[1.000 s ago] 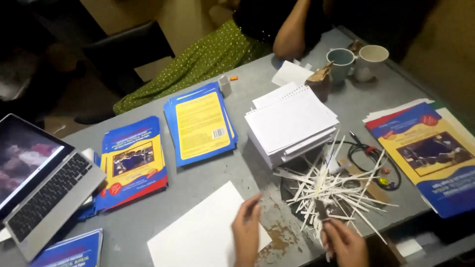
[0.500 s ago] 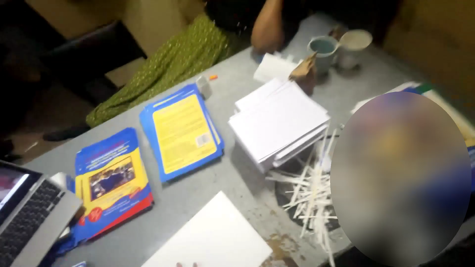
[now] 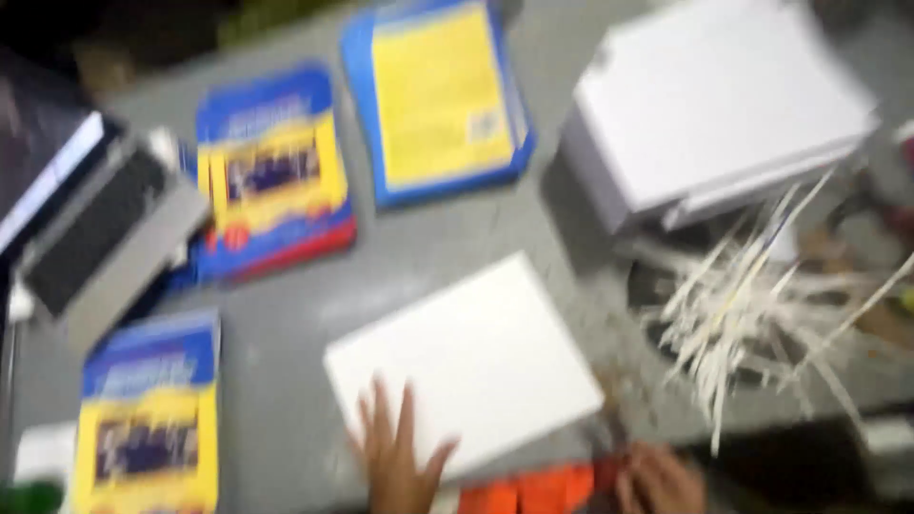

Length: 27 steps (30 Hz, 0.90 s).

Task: The person repeatedly trims the edges of a white sheet of paper using a utility knife, holding the paper steady with one hand while cutting with the other. Trimmed strips are placed on the table beside the sheet.

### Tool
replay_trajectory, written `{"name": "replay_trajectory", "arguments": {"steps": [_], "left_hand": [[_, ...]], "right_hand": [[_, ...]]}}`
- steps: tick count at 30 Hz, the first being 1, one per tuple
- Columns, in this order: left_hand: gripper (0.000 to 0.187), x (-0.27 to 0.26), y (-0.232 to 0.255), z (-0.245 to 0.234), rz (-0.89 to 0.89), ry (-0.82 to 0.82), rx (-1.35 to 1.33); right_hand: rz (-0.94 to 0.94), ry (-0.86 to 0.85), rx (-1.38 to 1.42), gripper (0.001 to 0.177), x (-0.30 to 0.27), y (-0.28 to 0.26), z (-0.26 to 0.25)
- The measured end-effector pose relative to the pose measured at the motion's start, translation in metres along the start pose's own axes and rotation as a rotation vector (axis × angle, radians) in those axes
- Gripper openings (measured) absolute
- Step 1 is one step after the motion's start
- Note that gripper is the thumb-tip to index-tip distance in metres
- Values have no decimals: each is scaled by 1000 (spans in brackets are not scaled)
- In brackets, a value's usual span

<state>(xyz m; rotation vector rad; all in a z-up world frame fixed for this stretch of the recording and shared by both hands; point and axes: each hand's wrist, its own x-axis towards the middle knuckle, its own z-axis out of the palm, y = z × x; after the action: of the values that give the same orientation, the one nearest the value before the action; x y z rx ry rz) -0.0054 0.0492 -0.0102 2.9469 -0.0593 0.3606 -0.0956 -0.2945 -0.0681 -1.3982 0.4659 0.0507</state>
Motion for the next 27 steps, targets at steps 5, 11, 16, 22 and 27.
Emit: {"name": "replay_trajectory", "arguments": {"steps": [5,11,16,22,27], "left_hand": [[95,14,43,-48,-131,-424,-145],[92,1,50,-44,-29,-291,-255],[89,1,50,-41,-16,-249,-243],[87,2,50,-43,-7,-237,-261],[87,4,51,-45,-22,-251,-287]], "right_hand": [[158,82,-4,25,-11,-47,6],[140,23,-148,20,-25,-56,23],[191,91,-44,18,-22,-51,33],[116,-3,-158,26,-30,-77,50],[119,-4,-129,25,-28,-78,55]]}}
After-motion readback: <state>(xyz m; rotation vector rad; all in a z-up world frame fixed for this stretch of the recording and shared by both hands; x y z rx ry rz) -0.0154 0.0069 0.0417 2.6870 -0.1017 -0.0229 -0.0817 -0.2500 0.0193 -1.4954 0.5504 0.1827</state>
